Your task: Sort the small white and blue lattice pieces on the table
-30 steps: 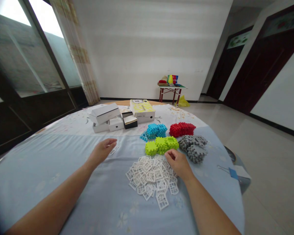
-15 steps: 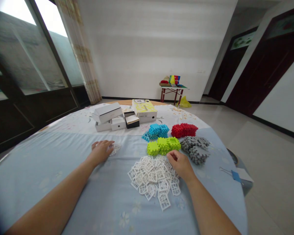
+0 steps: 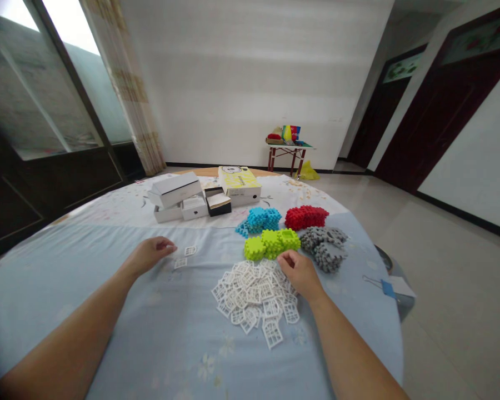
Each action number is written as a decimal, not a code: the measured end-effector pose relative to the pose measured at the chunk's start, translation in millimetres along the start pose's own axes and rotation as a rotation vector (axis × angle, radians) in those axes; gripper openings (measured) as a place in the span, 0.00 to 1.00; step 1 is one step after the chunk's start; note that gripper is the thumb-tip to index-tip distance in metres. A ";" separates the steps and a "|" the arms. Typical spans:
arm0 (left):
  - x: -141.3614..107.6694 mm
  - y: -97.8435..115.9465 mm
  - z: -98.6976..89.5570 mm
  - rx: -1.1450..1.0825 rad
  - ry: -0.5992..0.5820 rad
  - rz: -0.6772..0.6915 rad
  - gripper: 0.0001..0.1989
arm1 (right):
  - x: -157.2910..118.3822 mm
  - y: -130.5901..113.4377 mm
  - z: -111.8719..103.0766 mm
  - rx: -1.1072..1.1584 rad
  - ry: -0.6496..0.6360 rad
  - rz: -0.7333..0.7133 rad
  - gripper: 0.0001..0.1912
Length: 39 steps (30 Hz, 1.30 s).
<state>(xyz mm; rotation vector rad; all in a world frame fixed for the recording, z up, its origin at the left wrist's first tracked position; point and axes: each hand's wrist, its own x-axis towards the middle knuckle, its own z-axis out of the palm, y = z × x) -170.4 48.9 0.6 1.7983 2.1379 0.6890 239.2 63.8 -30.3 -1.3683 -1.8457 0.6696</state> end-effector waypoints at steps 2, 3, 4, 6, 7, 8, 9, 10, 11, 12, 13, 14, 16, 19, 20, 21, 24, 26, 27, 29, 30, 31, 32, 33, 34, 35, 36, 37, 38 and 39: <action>0.4 -0.9 -3.7 -0.070 0.040 -0.039 0.20 | 0.0 -0.6 0.2 -0.002 0.001 0.001 0.15; 0.3 0.5 -4.3 -0.110 0.051 -0.065 0.21 | 0.0 -0.7 0.3 -0.002 0.003 0.000 0.15; -0.2 3.7 -3.9 -0.155 0.051 -0.083 0.21 | 0.0 -0.8 0.5 -0.002 0.002 -0.002 0.16; -3.1 16.8 0.0 -0.254 0.021 -0.096 0.21 | 0.2 -0.8 0.9 -0.001 0.005 -0.003 0.16; -5.9 26.8 3.4 -0.303 -0.006 -0.090 0.21 | 0.3 -0.7 1.0 -0.001 0.006 -0.003 0.16; -9.7 38.9 7.6 -0.356 -0.045 -0.084 0.21 | 0.4 -0.6 1.1 -0.001 0.006 -0.003 0.16; -14.5 52.5 12.3 -0.408 -0.086 -0.073 0.20 | 0.5 -0.4 1.3 -0.004 0.006 -0.003 0.16; -20.0 67.0 17.2 -0.462 -0.118 -0.062 0.20 | 0.6 -0.1 1.4 -0.007 0.005 -0.002 0.16; -25.9 81.4 22.1 -0.516 -0.145 -0.028 0.20 | 0.7 0.4 1.5 -0.010 0.004 -0.002 0.15; -31.8 94.9 26.6 -0.575 -0.171 0.014 0.19 | 0.8 0.9 1.6 -0.014 0.002 -0.001 0.15; -37.2 106.6 30.3 -0.627 -0.217 0.058 0.19 | 0.8 1.6 1.6 -0.015 0.002 0.001 0.15; -41.5 115.7 33.0 -0.659 -0.268 0.117 0.20 | 0.9 2.3 1.6 -0.013 0.002 0.005 0.15; -45.7 124.5 35.3 -0.641 -0.294 0.218 0.22 | 1.0 3.6 1.4 -0.005 0.000 0.011 0.15; -39.5 112.8 31.6 -0.514 -0.178 0.227 0.22 | 1.2 4.7 1.1 -0.004 -0.001 0.010 0.15; -34.8 103.8 29.4 -0.463 -0.129 0.193 0.23 | 1.2 4.7 1.1 -0.009 -0.001 0.007 0.16; -29.6 93.3 27.3 -0.409 -0.087 0.151 0.23 | 1.2 4.5 1.1 -0.016 -0.001 0.004 0.16; -14.8 59.8 22.6 -0.224 -0.021 0.101 0.22 | 1.0 3.6 1.5 -0.022 0.002 0.003 0.16; -8.3 41.2 21.9 -0.093 0.015 0.146 0.22 | 0.8 3.0 1.6 -0.019 0.002 0.009 0.15; -6.1 33.8 22.3 -0.033 0.015 0.163 0.22 | 0.7 2.8 1.6 -0.018 0.002 0.012 0.15; -3.5 22.8 24.3 0.075 0.000 0.178 0.23 | 0.6 2.4 1.7 -0.021 0.001 0.012 0.15; -2.5 18.7 25.7 0.123 -0.017 0.178 0.24 | 0.5 2.4 1.7 -0.023 0.001 0.009 0.15; -1.6 15.3 27.3 0.165 -0.033 0.180 0.24 | 0.5 2.5 1.7 -0.026 -0.001 0.006 0.15; -0.6 12.4 29.0 0.200 -0.045 0.183 0.24 | 0.5 2.8 1.7 -0.029 -0.002 0.004 0.15; 0.6 9.9 30.6 0.227 -0.052 0.187 0.24 | 0.6 3.1 1.8 -0.033 -0.003 0.003 0.15; 2.0 7.7 32.1 0.246 -0.055 0.189 0.23 | 0.6 3.6 1.8 -0.035 -0.007 0.003 0.16; 3.4 5.8 33.4 0.259 -0.052 0.189 0.24 | 0.7 4.1 1.9 -0.037 -0.009 0.005 0.16; 4.9 4.2 34.5 0.267 -0.046 0.184 0.24 | 0.8 4.6 2.1 -0.038 -0.011 0.005 0.16; 6.3 2.8 35.2 0.271 -0.039 0.177 0.24 | 0.8 4.9 2.2 -0.038 -0.014 0.004 0.16; 7.4 1.7 35.7 0.272 -0.031 0.170 0.24 | 0.7 5.2 2.4 -0.037 -0.016 0.003 0.16; 8.1 0.9 35.9 0.267 -0.024 0.167 0.24 | 0.5 5.2 2.7 -0.036 -0.018 0.001 0.16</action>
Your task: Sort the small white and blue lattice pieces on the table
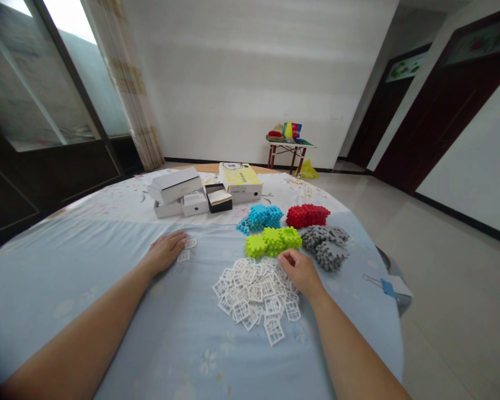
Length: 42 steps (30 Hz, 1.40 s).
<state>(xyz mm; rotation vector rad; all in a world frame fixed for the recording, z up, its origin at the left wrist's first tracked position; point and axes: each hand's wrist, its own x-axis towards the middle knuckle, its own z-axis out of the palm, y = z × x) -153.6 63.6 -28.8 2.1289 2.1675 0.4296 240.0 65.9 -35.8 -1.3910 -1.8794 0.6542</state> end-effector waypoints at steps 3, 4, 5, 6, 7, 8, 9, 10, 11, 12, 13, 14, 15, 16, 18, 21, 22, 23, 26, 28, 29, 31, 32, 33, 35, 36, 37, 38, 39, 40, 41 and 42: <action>-0.8 -0.3 -0.3 -0.023 0.032 -0.019 0.23 | -0.5 -0.5 0.7 0.004 0.003 -0.001 0.16; -1.8 0.4 -0.8 -0.028 0.045 -0.028 0.23 | -0.6 -0.7 0.9 0.004 0.004 -0.001 0.16; -3.0 1.7 -1.3 -0.030 0.058 -0.035 0.22 | -0.6 -0.9 1.0 0.004 0.006 -0.001 0.15; -4.2 3.4 -1.8 -0.027 0.071 -0.038 0.21 | -0.4 -1.0 1.1 0.006 0.008 0.000 0.15; -5.4 5.6 -2.3 -0.018 0.084 -0.035 0.21 | -0.2 -0.9 1.1 0.010 0.009 0.000 0.15; -6.4 8.2 -2.6 -0.007 0.093 -0.025 0.20 | 0.0 -0.8 1.1 0.015 0.009 -0.001 0.15; -7.3 11.0 -2.8 0.007 0.099 -0.011 0.20 | 0.2 -0.5 1.0 0.021 0.009 -0.003 0.15; -7.9 13.8 -2.8 0.020 0.101 0.005 0.20 | 0.4 -0.2 1.0 0.027 0.009 -0.004 0.15; -8.4 16.6 -2.7 0.030 0.096 0.020 0.19 | 0.6 0.1 0.9 0.032 0.008 -0.005 0.15; -8.8 19.2 -2.5 0.036 0.089 0.034 0.19 | 0.7 0.5 0.9 0.034 0.007 -0.005 0.15; -9.1 21.4 -2.4 0.036 0.081 0.042 0.19 | 0.7 0.8 1.0 0.033 0.007 -0.004 0.15; -9.3 23.1 -2.5 0.032 0.078 0.043 0.18 | 0.7 1.1 1.0 0.031 0.008 -0.002 0.15; -9.4 24.4 -2.9 0.024 0.085 0.039 0.17 | 0.8 1.4 1.2 0.028 0.010 -0.001 0.15; -9.5 25.3 -3.7 0.014 0.101 0.032 0.17 | 0.8 1.7 1.3 0.026 0.012 -0.001 0.15; -9.5 26.0 -6.9 -0.012 0.153 0.019 0.15 | 0.9 2.0 1.5 0.026 0.016 -0.003 0.15; -9.1 26.8 -14.6 -0.112 0.172 0.010 0.13 | 1.1 1.8 1.3 0.038 0.019 0.002 0.15; -9.0 27.8 -17.1 -0.166 0.159 -0.006 0.14 | 1.1 1.5 1.2 0.041 0.021 0.006 0.15; -9.0 29.7 -19.3 -0.224 0.143 -0.027 0.14 | 1.1 1.1 1.0 0.042 0.024 0.011 0.15; -11.0 43.4 -22.9 -0.389 0.079 -0.102 0.16 | 0.8 -0.1 0.4 0.043 0.030 0.012 0.15; -15.0 61.1 -24.1 -0.534 0.007 -0.129 0.17 | 0.7 -0.4 0.2 0.040 0.031 0.008 0.15; -17.8 72.2 -25.0 -0.631 -0.035 -0.134 0.18 | 0.8 -0.3 0.1 0.038 0.031 0.007 0.15; -24.0 95.7 -28.0 -0.846 -0.128 -0.112 0.19 | 1.0 0.4 -0.1 0.031 0.030 0.008 0.15; -26.7 106.3 -30.0 -0.940 -0.164 -0.081 0.19 | 1.3 0.8 -0.2 0.027 0.029 0.010 0.15; -28.5 114.6 -32.4 -1.005 -0.203 -0.039 0.19 | 1.5 1.4 -0.4 0.023 0.028 0.012 0.15; -29.0 121.0 -37.3 -1.033 -0.226 0.017 0.21 | 1.8 2.3 -1.0 0.018 0.026 0.021 0.15; -27.5 118.1 -39.7 -1.000 -0.205 0.030 0.22 | 1.8 2.6 -1.3 0.016 0.025 0.025 0.15; -25.1 111.4 -42.1 -0.940 -0.163 0.030 0.23 | 1.8 2.7 -1.7 0.014 0.026 0.027 0.15; -22.3 101.3 -44.4 -0.862 -0.102 0.022 0.23 | 1.7 2.7 -2.1 0.011 0.025 0.026 0.15; -19.4 89.0 -46.7 -0.769 -0.035 0.000 0.24 | 1.6 2.7 -2.4 0.009 0.025 0.023 0.15; -16.8 75.6 -48.9 -0.671 0.011 -0.020 0.24 | 1.4 2.5 -2.5 0.007 0.025 0.020 0.15; -14.9 62.3 -51.1 -0.586 0.031 -0.032 0.24 | 1.3 2.4 -2.5 0.006 0.025 0.018 0.15; -13.7 50.0 -53.0 -0.501 0.028 -0.045 0.24 | 1.3 2.3 -2.2 0.005 0.026 0.017 0.15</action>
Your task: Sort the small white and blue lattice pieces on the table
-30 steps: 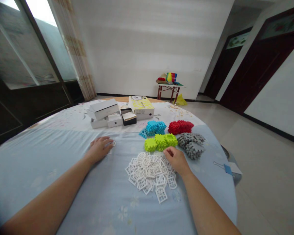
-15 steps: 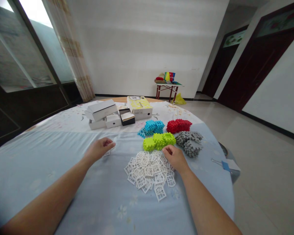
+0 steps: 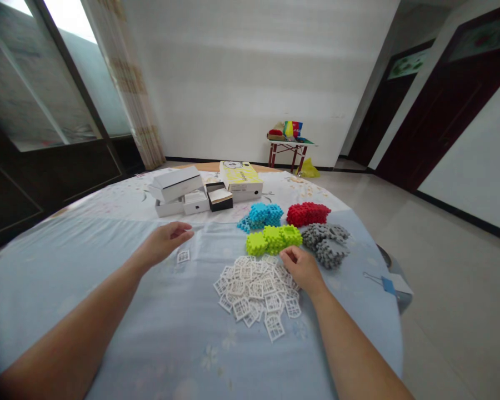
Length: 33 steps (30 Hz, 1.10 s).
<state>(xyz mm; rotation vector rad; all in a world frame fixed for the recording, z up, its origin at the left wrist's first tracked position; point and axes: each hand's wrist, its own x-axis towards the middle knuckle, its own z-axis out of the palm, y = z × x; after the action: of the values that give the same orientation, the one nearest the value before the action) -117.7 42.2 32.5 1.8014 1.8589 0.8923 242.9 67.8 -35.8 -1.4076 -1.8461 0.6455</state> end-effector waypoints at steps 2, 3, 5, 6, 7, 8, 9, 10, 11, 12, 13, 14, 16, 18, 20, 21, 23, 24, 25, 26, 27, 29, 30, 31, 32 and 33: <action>1.1 -15.3 -10.7 0.146 -0.043 -0.014 0.23 | 0.2 0.3 0.9 -0.001 -0.001 -0.004 0.15; 0.7 -20.5 -13.4 0.207 -0.079 -0.022 0.23 | 0.4 0.6 1.4 -0.001 0.000 -0.006 0.15; -0.8 -27.0 -13.4 0.296 -0.157 -0.034 0.22 | 0.8 1.4 2.1 0.003 0.001 -0.009 0.16; -1.3 -29.0 -11.4 0.327 -0.191 -0.042 0.21 | 0.9 1.8 2.3 0.010 0.002 -0.006 0.16; -1.6 -30.5 -8.7 0.352 -0.220 -0.046 0.21 | 0.9 2.0 2.2 0.017 0.003 -0.002 0.16; -1.6 -31.7 -5.7 0.373 -0.242 -0.041 0.20 | 0.8 2.0 2.0 0.025 0.003 0.002 0.16; -1.4 -32.9 -3.0 0.390 -0.257 -0.029 0.19 | 0.7 1.7 1.6 0.031 0.003 0.006 0.16; -1.2 -33.9 -0.7 0.404 -0.266 -0.015 0.18 | 0.4 1.3 1.2 0.036 0.003 0.007 0.16; -1.1 -34.8 1.0 0.412 -0.271 -0.002 0.16 | 0.1 0.6 0.7 0.039 0.002 0.006 0.16; -1.1 -35.4 2.1 0.415 -0.272 0.010 0.15 | -0.3 -0.1 0.3 0.041 0.002 0.006 0.16; -1.3 -35.8 2.6 0.414 -0.269 0.015 0.14 | -0.6 -0.9 0.0 0.042 0.002 0.005 0.16; -1.7 -36.0 2.8 0.410 -0.262 0.012 0.13 | -0.8 -1.5 -0.2 0.044 0.004 0.004 0.15; -2.6 -35.8 2.8 0.391 -0.237 -0.007 0.12 | -1.1 -2.3 -0.3 0.050 0.006 -0.004 0.15; -2.9 -35.7 2.7 0.367 -0.211 -0.029 0.12 | -1.2 -2.3 0.0 0.053 0.008 -0.014 0.15; -2.4 -36.1 2.4 0.352 -0.200 -0.041 0.12 | -1.3 -2.2 0.0 0.052 0.010 -0.018 0.15; -2.0 -36.3 2.1 0.347 -0.202 -0.039 0.12 | -1.4 -2.3 -0.2 0.047 0.012 -0.014 0.15; -1.5 -36.0 1.1 0.318 -0.219 -0.024 0.12 | -1.8 -3.6 -1.1 0.033 0.020 -0.006 0.15; -1.5 -34.9 0.7 0.287 -0.231 -0.022 0.13 | -2.0 -4.7 -1.7 0.024 0.023 -0.006 0.15; -2.0 -33.0 0.6 0.241 -0.244 -0.027 0.15 | -2.2 -6.1 -2.3 0.014 0.024 -0.010 0.15; -2.7 -30.1 0.9 0.181 -0.259 -0.040 0.16 | -2.5 -7.5 -3.0 0.005 0.025 -0.018 0.15; -3.8 -26.1 1.9 0.113 -0.277 -0.057 0.17 | -2.6 -8.9 -3.6 -0.002 0.026 -0.026 0.15; -6.6 -15.1 6.0 -0.020 -0.312 -0.081 0.19 | -2.6 -10.9 -4.3 -0.008 0.030 -0.038 0.15; -8.0 -8.4 9.1 -0.078 -0.332 -0.079 0.19 | -2.4 -11.3 -4.3 -0.006 0.033 -0.040 0.14; -9.2 -1.2 12.9 -0.125 -0.353 -0.071 0.19 | -2.2 -11.5 -4.2 -0.002 0.035 -0.041 0.14; -10.1 6.5 17.1 -0.163 -0.372 -0.059 0.19 | -1.9 -11.4 -4.0 0.003 0.035 -0.041 0.14; -10.6 14.6 21.7 -0.194 -0.387 -0.049 0.18 | -1.6 -11.1 -3.7 0.009 0.035 -0.041 0.14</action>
<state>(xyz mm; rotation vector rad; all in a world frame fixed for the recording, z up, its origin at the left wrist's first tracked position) -91.4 34.9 25.3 1.6630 1.5123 0.6273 239.4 63.0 -25.6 -1.3636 -1.8372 0.6044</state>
